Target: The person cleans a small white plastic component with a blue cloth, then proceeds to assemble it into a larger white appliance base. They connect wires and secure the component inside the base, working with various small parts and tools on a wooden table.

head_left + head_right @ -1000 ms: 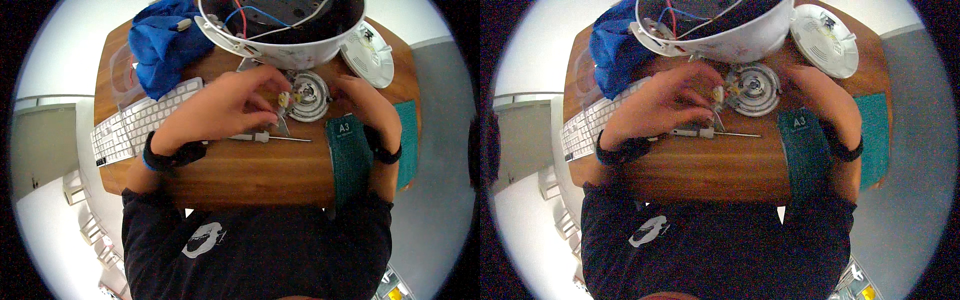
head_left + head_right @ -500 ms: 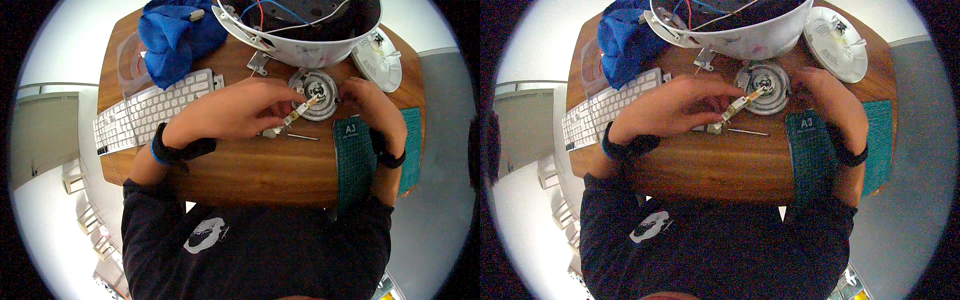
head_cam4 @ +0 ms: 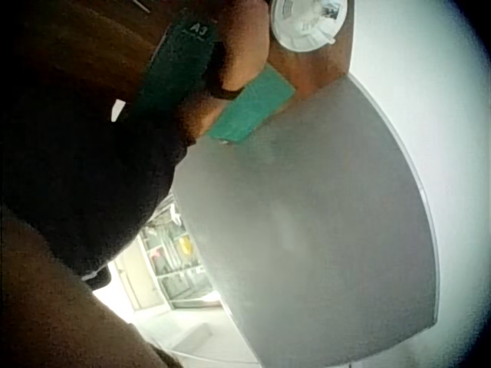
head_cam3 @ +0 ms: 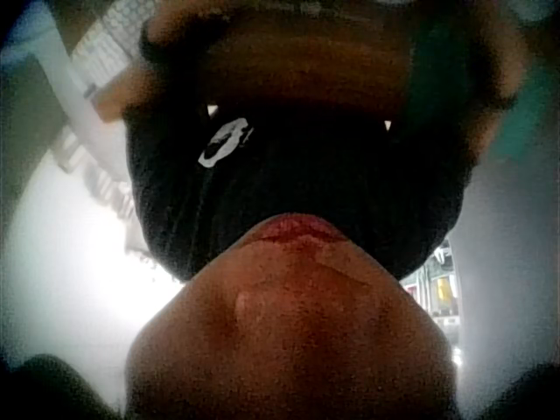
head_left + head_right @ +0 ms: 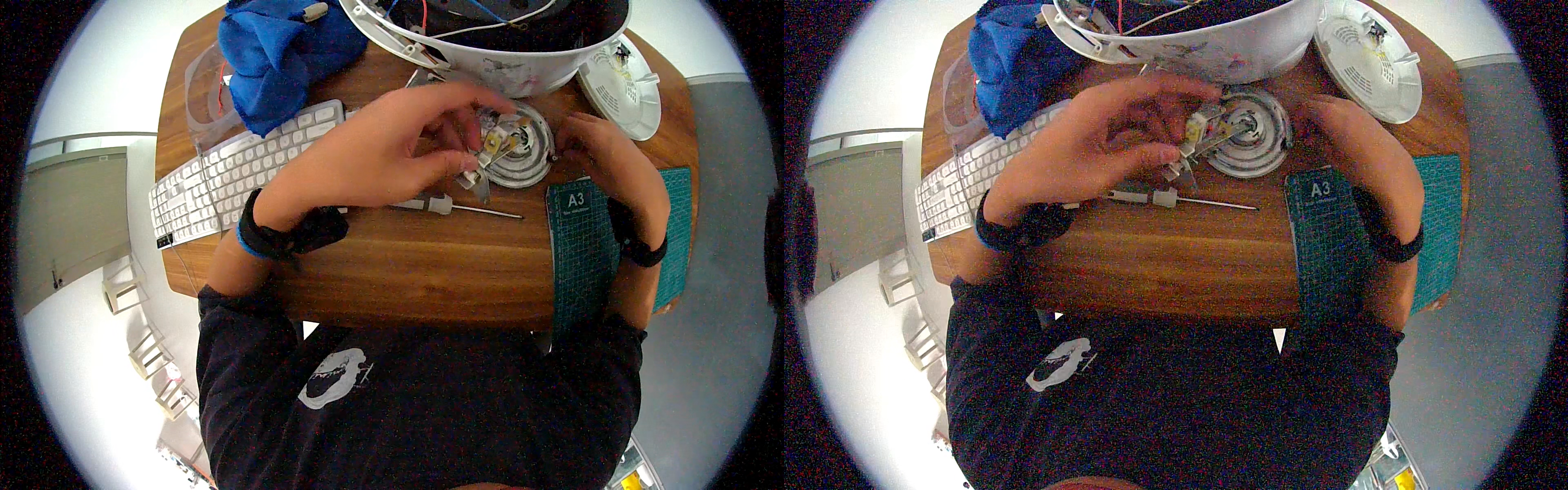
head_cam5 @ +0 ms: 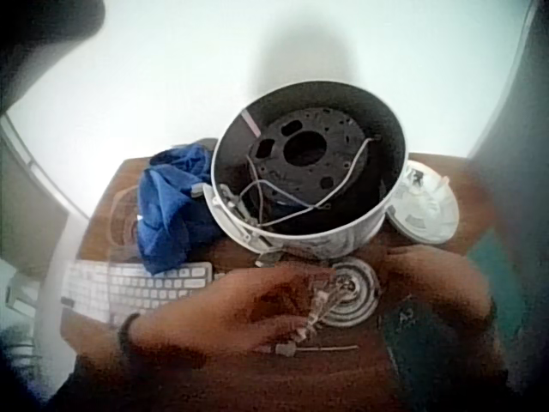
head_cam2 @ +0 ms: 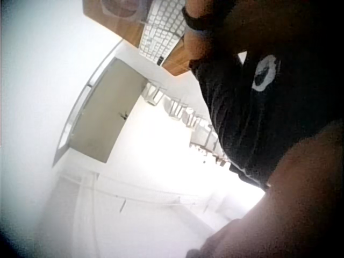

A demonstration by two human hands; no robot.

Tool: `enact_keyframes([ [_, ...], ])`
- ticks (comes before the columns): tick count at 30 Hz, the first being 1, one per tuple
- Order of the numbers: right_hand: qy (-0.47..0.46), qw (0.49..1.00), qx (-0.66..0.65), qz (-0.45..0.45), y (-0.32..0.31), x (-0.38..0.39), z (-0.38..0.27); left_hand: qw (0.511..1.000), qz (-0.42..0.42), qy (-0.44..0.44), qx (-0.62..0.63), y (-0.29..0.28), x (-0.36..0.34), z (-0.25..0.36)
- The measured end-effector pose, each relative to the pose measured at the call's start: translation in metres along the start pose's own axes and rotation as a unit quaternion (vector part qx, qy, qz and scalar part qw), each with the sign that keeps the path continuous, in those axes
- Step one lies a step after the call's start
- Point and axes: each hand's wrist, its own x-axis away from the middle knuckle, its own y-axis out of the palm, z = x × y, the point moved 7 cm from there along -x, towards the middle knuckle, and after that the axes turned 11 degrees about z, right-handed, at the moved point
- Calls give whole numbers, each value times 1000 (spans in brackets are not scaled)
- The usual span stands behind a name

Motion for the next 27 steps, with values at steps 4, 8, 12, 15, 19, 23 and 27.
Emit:
enact_keyframes([
  [4, 8, 1000, -8, 0, -2, -1, -6, 999, -15, 23, 35, -2, -5, 5],
  [8, 23, 1000, -9, -5, -4, -4, -6, 999, -31, 44, 10, -1, -3, 8],
  [12, 23, 1000, -17, 1, -1, -1, -4, 996, -49, 72, 0, 0, 0, 12],
  [15, 155, 986, -61, -28, 1, -1, 11, 976, -67, 175, -106, -1, -4, 17],
  [19, 76, 996, 34, -17, 2, -3, -5, 969, -48, 150, -191, 0, 1, 7],
  [23, 106, 993, -22, -36, -3, -1, 2, 950, -54, 182, -248, 2, 10, 12],
  [27, 158, 987, -22, -27, 1, 4, 12, 928, -84, 171, -321, 5, 20, 16],
])
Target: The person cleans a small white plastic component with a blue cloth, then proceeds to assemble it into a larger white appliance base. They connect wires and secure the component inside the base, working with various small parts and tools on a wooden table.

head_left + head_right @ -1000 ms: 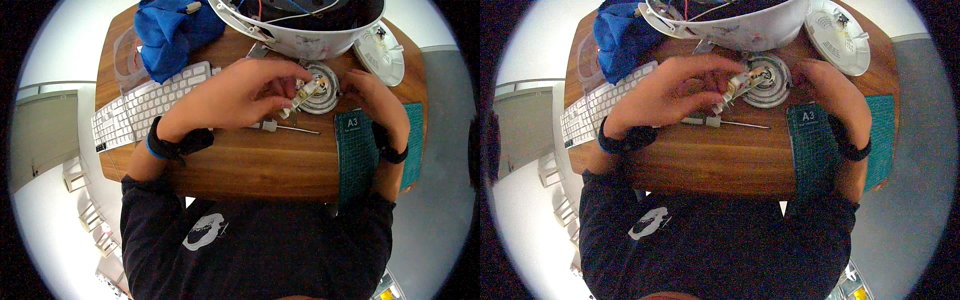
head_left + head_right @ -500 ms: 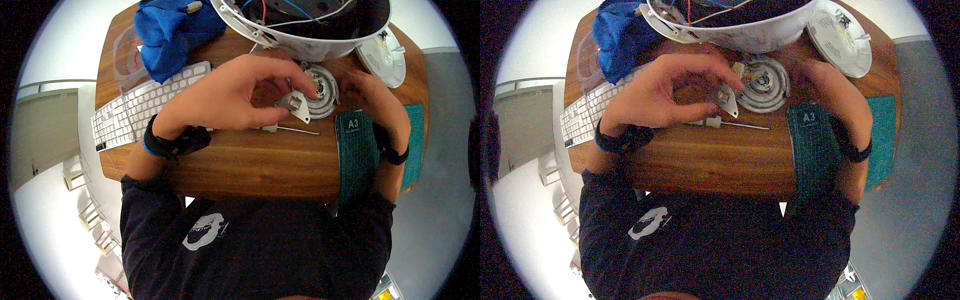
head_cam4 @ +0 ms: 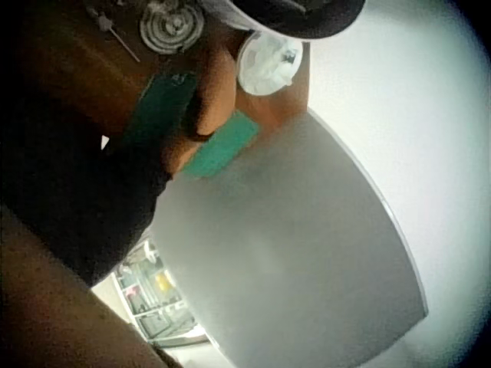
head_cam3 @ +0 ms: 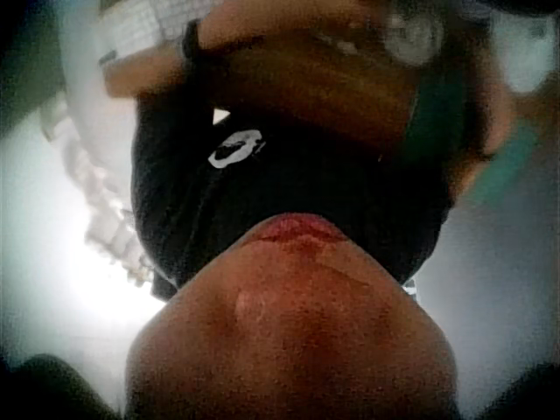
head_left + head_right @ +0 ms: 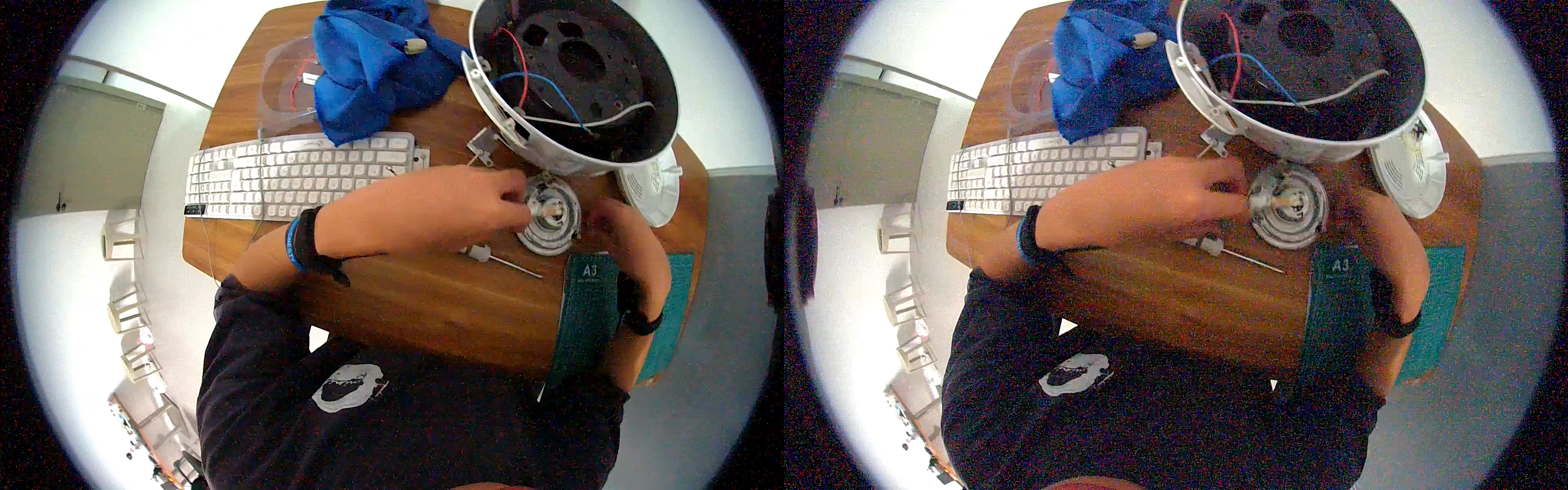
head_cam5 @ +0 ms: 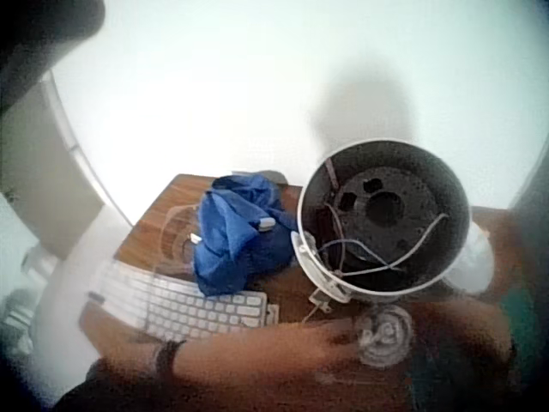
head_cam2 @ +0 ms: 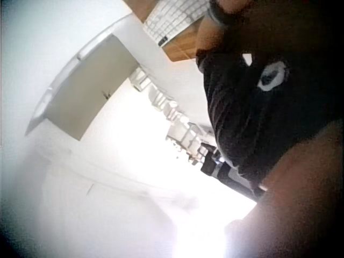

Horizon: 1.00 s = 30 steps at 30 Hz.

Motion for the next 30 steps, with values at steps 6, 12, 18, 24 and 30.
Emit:
enact_keyframes([
  [6, -74, 996, 53, 11, -5, -1, -15, 999, 33, -10, -40, -26, 26, 2],
  [12, -60, 996, 65, 4, -2, -3, 7, 923, 233, -156, -262, -128, 79, -67],
  [18, -89, 992, 87, 25, -1, 1, -19, 850, 343, -226, -331, -149, 144, -157],
  [24, -81, 995, 61, -7, 6, -6, 25, 890, 210, -293, -279, -147, 150, -203],
  [30, -120, 988, 99, -9, 8, -3, 17, 885, 204, -310, -282, -155, 148, -196],
])
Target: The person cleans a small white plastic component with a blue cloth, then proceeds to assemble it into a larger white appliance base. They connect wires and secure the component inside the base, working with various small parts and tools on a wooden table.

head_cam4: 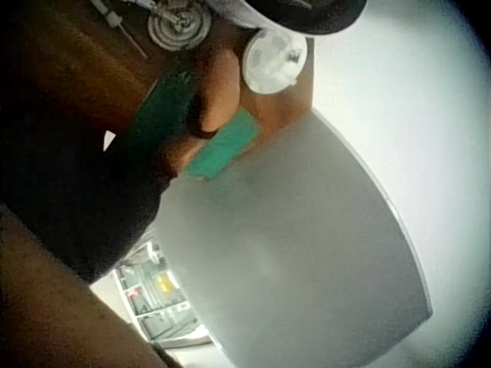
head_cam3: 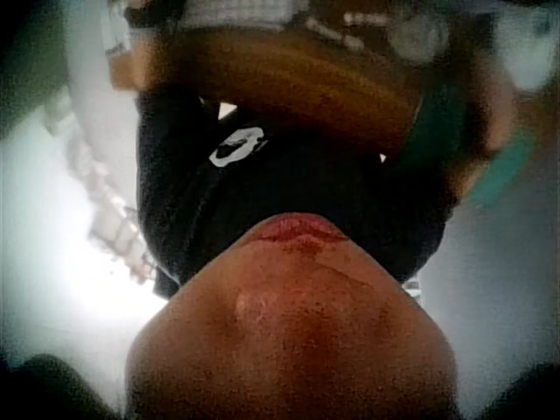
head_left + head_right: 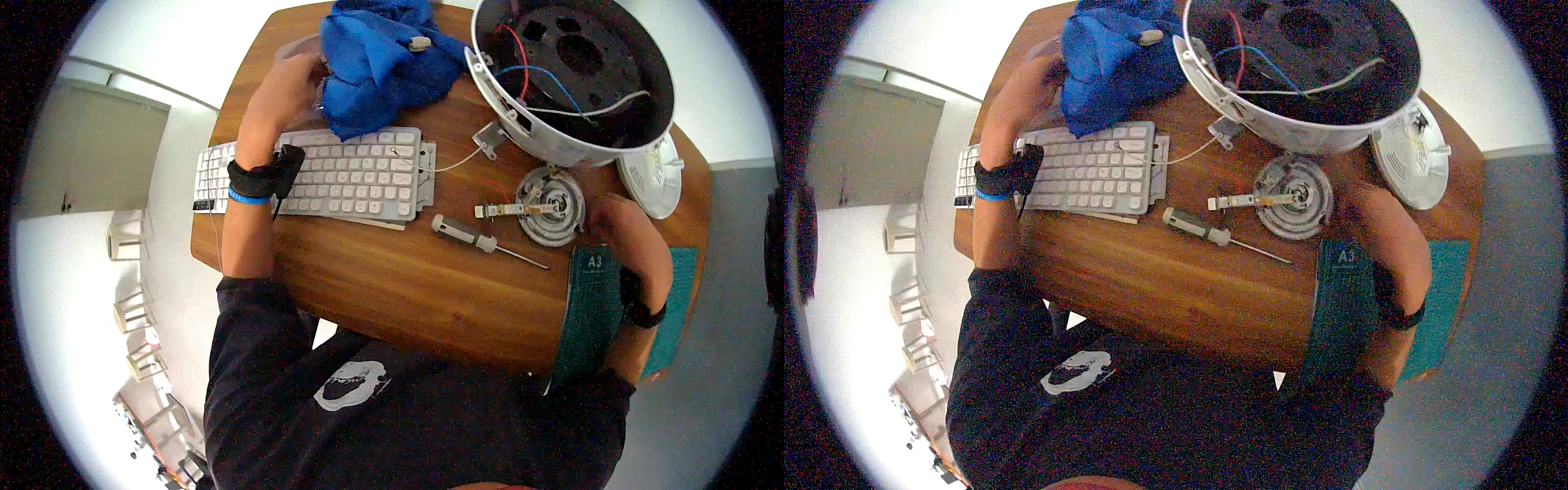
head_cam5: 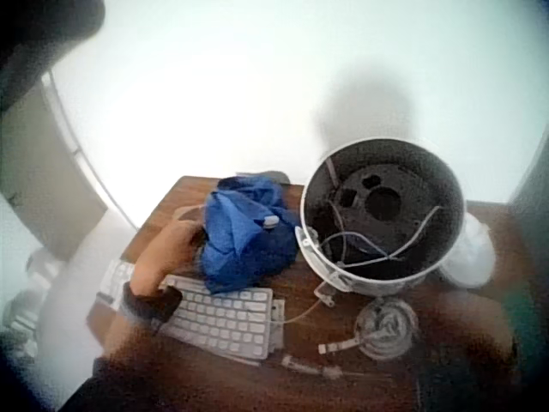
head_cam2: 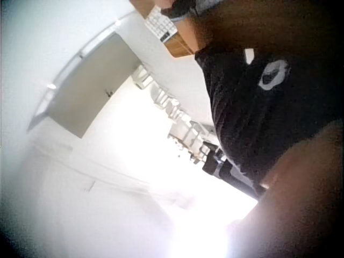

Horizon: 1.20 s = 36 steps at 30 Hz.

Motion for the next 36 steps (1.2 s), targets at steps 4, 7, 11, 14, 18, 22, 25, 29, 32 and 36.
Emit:
enact_keyframes([
  [4, 41, 999, -27, 0, -8, 0, -23, 999, 35, -14, 18, -15, 7, 6],
  [7, 35, 999, -2, -11, -16, -2, -34, 996, 42, -75, 18, -37, 10, 26],
  [11, -18, 1000, -11, 8, -15, 2, -32, 993, 112, 28, -21, -69, 17, 66],
  [14, -7, 999, -38, 31, -21, 3, -41, 993, 106, 18, 38, -81, 23, 98],
  [18, 7, 999, -42, 5, 0, 7, 2, 982, 77, 57, 164, -88, 32, 148],
  [22, -9, 998, -59, 11, -16, 2, -26, 959, 11, 82, 273, -76, 42, 193],
  [25, -4, 999, -45, 26, -28, 4, -45, 946, -14, 85, 313, -63, 39, 207],
  [29, -31, 999, -12, 33, -26, 15, -38, 953, -38, 28, 299, -49, 22, 186],
  [32, -71, 994, -76, -20, -36, 15, -95, 952, -24, 12, 304, -52, 14, 164],
  [36, -127, 985, -115, -23, -33, 2, -148, 959, 17, 8, 282, -60, 2, 121],
])
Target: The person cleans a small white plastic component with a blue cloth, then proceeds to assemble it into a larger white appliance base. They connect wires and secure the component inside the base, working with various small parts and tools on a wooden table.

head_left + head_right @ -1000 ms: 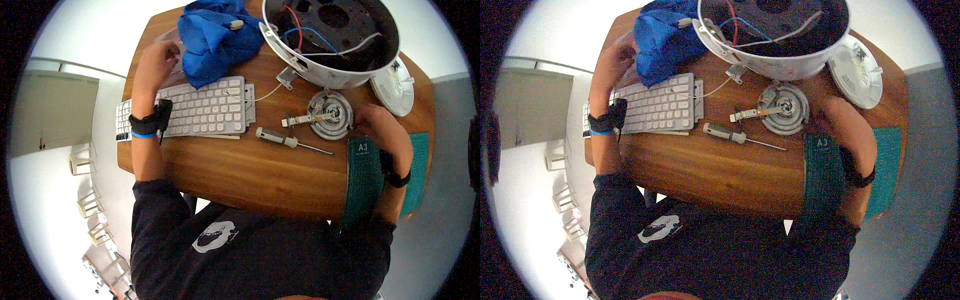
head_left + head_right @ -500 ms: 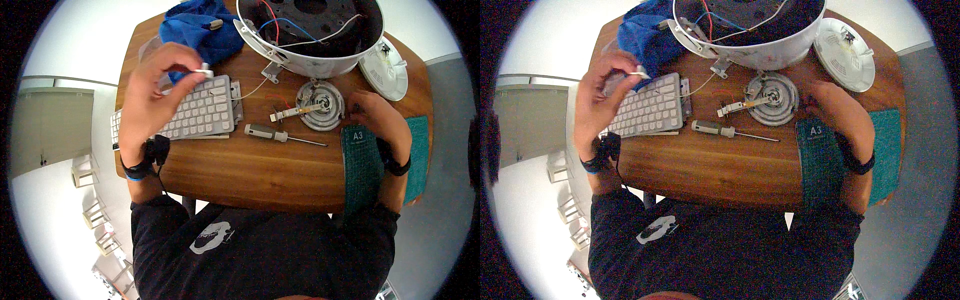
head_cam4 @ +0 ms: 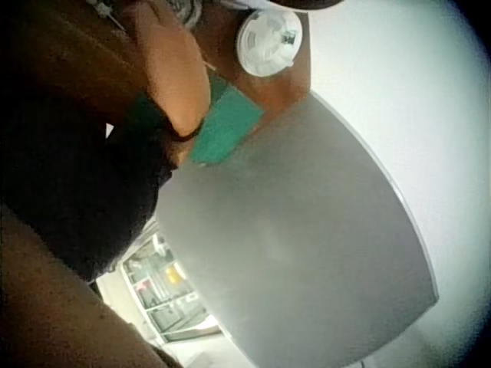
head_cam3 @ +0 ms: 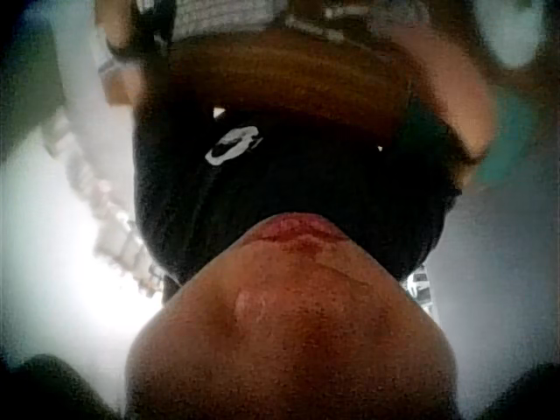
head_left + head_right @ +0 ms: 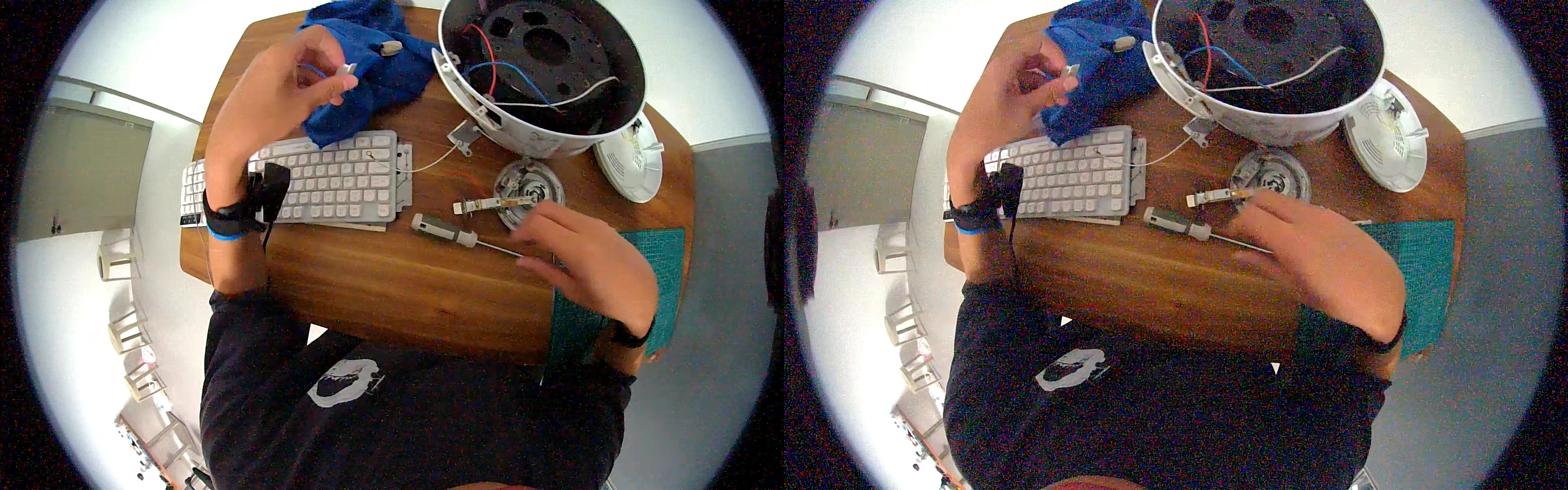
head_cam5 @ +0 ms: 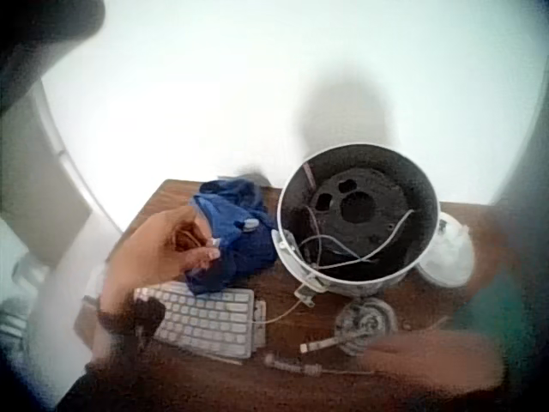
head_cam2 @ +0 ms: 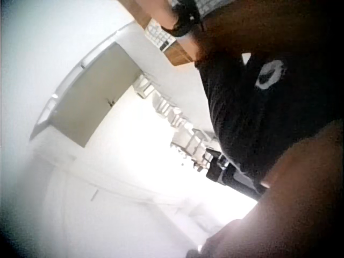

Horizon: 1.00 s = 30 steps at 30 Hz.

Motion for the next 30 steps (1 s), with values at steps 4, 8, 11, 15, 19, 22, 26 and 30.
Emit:
enact_keyframes([
  [4, -88, 995, 33, 40, 26, -54, -29, 997, 9, -52, -59, -20, -1, -10],
  [8, -203, 962, 136, 120, 39, -116, -54, 990, -62, -76, -103, -28, -3, -43],
  [11, -259, 926, 201, 189, 58, -158, -50, 992, -71, -90, -53, -33, -3, -59],
  [15, -306, 913, 188, 196, 67, -195, -34, 987, -79, -123, -61, -38, -7, -75],
  [19, -285, 927, 187, 154, 80, -226, -21, 989, -82, -101, -76, -39, -8, -79],
  [22, -287, 929, 175, 154, 86, -244, -13, 985, -84, -104, -110, -39, -8, -73],
  [26, -228, 940, 171, 186, 77, -247, -21, 971, -113, -142, -158, -35, -8, -57],
  [30, -184, 940, 111, 265, 61, -248, -32, 986, -109, -59, -110, -32, -7, -43],
])
